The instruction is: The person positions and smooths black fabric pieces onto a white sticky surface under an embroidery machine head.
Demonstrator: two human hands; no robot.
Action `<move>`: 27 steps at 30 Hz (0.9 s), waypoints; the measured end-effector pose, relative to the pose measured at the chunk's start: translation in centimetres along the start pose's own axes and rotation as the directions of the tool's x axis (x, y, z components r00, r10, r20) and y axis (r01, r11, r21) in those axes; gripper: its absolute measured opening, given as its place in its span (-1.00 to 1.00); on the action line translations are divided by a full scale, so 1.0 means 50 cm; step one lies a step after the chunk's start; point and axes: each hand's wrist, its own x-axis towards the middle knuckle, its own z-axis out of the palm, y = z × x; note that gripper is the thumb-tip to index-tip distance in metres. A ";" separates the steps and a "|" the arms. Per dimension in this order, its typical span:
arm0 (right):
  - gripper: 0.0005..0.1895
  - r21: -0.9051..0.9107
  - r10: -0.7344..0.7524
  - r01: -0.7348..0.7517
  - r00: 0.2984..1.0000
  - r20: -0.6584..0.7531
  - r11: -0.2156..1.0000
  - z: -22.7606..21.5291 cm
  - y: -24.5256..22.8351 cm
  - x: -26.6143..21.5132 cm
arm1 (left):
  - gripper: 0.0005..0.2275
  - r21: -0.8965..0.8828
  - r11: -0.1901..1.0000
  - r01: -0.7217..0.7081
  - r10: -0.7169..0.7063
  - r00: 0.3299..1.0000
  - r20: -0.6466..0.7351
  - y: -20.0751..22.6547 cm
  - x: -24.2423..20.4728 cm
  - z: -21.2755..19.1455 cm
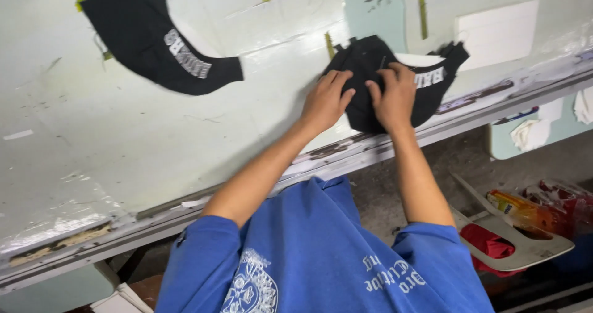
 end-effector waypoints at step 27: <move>-0.87 0.632 -0.360 -0.085 0.760 0.541 0.770 0.004 -0.158 0.546 | -0.92 -0.222 0.950 0.217 -0.290 0.876 -0.385 -0.149 0.238 -0.325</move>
